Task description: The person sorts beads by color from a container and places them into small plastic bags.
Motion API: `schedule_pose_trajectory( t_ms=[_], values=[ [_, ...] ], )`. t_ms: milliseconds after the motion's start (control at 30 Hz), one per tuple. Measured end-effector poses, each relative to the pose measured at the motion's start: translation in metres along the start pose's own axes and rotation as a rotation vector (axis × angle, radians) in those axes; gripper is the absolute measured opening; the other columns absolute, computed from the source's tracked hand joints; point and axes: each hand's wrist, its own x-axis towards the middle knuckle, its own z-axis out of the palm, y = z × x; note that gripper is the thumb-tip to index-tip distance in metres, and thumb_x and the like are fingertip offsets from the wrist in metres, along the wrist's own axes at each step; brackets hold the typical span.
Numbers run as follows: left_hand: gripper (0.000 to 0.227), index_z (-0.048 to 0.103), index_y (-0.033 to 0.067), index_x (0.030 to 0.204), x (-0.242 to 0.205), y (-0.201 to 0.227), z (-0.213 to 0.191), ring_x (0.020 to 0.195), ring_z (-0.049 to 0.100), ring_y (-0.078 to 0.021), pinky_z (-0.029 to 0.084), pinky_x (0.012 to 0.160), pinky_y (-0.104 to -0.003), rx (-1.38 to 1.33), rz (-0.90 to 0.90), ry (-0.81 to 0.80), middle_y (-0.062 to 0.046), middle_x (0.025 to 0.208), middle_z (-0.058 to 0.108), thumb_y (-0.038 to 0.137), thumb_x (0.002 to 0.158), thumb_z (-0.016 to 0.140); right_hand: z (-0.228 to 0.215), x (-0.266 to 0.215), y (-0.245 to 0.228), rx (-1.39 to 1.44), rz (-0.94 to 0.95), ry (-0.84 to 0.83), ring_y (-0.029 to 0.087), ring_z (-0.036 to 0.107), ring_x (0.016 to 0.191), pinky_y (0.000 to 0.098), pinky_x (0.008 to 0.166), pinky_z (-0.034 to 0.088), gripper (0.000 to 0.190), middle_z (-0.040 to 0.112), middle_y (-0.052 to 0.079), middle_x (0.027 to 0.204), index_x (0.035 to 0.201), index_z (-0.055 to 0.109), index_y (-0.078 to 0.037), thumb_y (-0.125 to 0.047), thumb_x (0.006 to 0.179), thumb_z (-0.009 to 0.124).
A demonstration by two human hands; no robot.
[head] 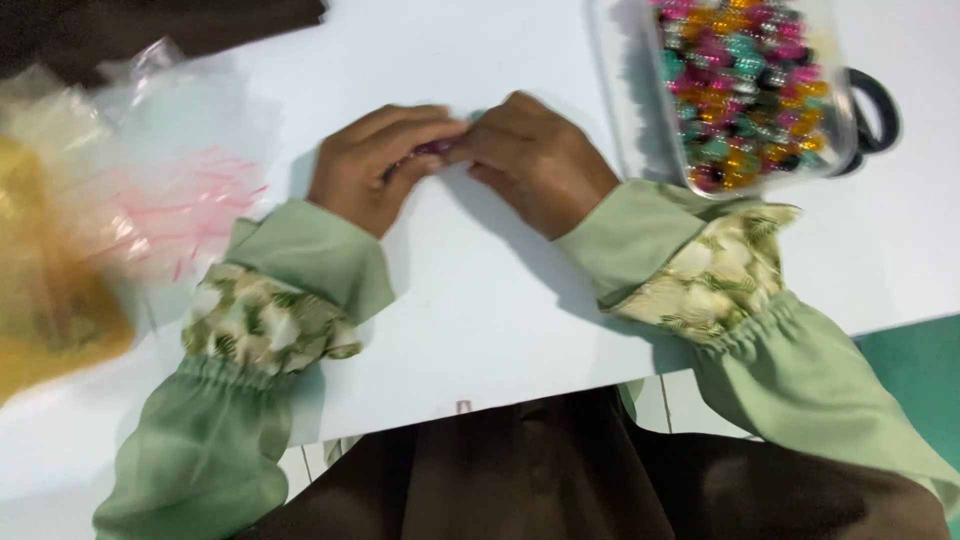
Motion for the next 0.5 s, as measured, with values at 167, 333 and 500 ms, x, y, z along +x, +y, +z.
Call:
schedule_pose_trajectory(
  t_ms=[167,333,500],
  values=[
    [0.052,0.052,0.0084,0.147,-0.003,0.0,-0.003,0.127,0.063,-0.0286,0.053,0.111,-0.039,-0.043,-0.027,-0.063,-0.014,0.138,0.062,0.001,0.101,0.076,-0.008,-0.004,-0.003,-0.011,0.072,-0.088,0.041,0.062,0.11,0.0496,0.097,0.055,0.032,0.07,0.022,0.122,0.127,0.068,0.006,0.01,0.097,0.079],
    [0.072,0.048,0.0184,0.15,-0.007,-0.007,0.0,0.127,0.061,-0.0257,0.052,0.109,-0.04,-0.062,-0.121,-0.104,-0.009,0.14,0.059,0.004,0.09,0.085,-0.009,-0.01,0.001,-0.077,0.06,-0.125,0.039,0.063,0.111,0.0481,0.096,0.055,0.032,0.071,0.018,0.121,0.127,0.067,0.004,0.007,0.099,0.081],
    [0.079,0.047,0.0239,0.151,-0.007,-0.007,-0.001,0.13,0.059,-0.0224,0.056,0.093,-0.034,-0.09,-0.156,-0.108,-0.005,0.143,0.055,0.011,0.087,0.091,-0.01,-0.012,0.004,-0.13,0.012,-0.106,0.042,0.059,0.106,0.0507,0.09,0.053,0.028,0.063,0.026,0.124,0.127,0.065,0.008,0.009,0.102,0.078]
  ],
)
